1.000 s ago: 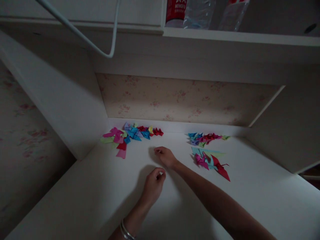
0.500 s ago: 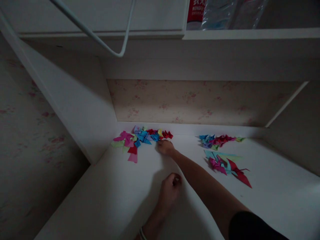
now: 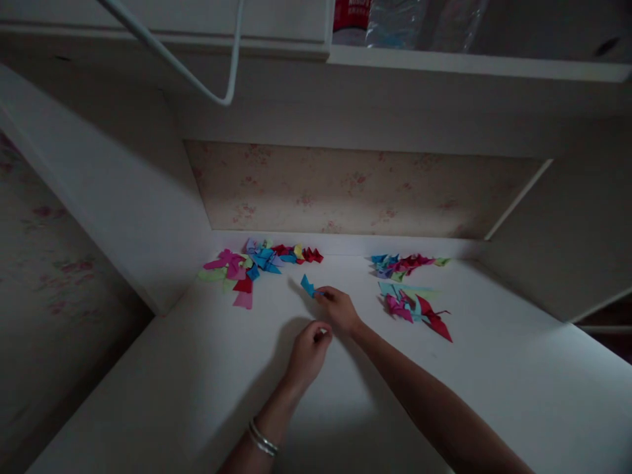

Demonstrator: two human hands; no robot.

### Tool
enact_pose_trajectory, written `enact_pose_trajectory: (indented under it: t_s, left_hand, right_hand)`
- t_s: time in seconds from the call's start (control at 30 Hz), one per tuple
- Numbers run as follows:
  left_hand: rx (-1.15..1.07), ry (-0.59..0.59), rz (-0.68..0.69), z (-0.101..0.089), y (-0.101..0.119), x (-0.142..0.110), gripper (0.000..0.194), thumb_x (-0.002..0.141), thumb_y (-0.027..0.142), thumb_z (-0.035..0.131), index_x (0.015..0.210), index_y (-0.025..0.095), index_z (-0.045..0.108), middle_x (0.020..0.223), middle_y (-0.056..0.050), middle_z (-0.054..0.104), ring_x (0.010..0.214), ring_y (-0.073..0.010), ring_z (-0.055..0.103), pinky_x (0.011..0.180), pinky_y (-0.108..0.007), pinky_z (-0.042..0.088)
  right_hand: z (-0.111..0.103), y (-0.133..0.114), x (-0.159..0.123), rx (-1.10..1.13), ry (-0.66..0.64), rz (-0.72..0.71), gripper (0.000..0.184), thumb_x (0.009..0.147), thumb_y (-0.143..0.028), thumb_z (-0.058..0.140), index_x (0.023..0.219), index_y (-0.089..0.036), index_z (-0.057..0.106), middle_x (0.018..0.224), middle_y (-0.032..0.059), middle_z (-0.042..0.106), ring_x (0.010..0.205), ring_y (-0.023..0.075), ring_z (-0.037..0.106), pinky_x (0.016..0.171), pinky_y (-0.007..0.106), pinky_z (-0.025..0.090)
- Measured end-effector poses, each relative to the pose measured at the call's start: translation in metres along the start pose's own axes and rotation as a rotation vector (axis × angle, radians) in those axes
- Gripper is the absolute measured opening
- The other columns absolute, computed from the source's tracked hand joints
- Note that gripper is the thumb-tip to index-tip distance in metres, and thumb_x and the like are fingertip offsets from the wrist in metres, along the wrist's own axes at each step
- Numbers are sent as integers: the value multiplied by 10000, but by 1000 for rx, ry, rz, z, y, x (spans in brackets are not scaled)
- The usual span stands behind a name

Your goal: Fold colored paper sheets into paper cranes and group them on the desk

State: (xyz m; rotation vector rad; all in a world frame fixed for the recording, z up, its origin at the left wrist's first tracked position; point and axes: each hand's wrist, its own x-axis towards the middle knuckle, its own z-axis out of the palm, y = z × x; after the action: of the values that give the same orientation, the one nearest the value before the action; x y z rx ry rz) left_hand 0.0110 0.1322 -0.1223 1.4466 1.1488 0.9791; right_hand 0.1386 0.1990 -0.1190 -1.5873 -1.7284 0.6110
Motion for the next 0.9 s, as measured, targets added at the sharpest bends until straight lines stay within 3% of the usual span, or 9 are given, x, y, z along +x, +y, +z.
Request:
enact_pose_trajectory:
  t_s: [0.17,0.3,0.47,0.57,0.7,0.9]
  left_hand:
    - [-75,16,-101,-2,3,0,253,767,328,545,913,145,639,549,51,476,457,-88,392,477,-209,310]
    - [-119,16,-122,0,4,1,353,782,445,550,960,146,612,534,79,399,421,-67,326,411,-187,256]
    - [-155,-40,-166,1,6,0,481,754,551,562,1025,154,581,562,87,395,405,-62,315,354,-177,211]
    - [-131,-84,-169,0,6,-1,463,757,560,564,970,150,594,510,100,357,391,-61,306,357,-177,216]
    - [-96,-80,-136,-1,5,-1,391,740,539,596,824,157,595,497,102,345,389,-54,307,366,-175,223]
    - [-72,-38,-150,0,4,1,425,723,577,602,795,159,580,476,102,354,373,-57,299,361,-180,217]
  right_hand:
    - [-32,23,-66,451,146,106,267,831,-428,523,861,-186,633,730,15,617,708,170,566,654,262,427]
    - [-44,33,-94,603,146,151,270,795,-448,595,764,-181,615,683,12,586,677,164,530,642,269,389]
    - [-45,32,-101,672,4,94,297,791,-462,618,732,-171,616,642,-1,553,610,132,472,586,253,337]
    - [-45,33,-100,709,-68,82,283,778,-463,637,767,-180,628,652,-11,551,603,124,461,577,248,328]
    - [-44,35,-97,765,-30,111,296,766,-477,646,837,-190,628,655,-13,549,604,126,474,567,249,342]
    - [-39,34,-91,842,63,211,417,665,-491,735,919,-192,596,613,-28,554,543,115,489,528,253,376]
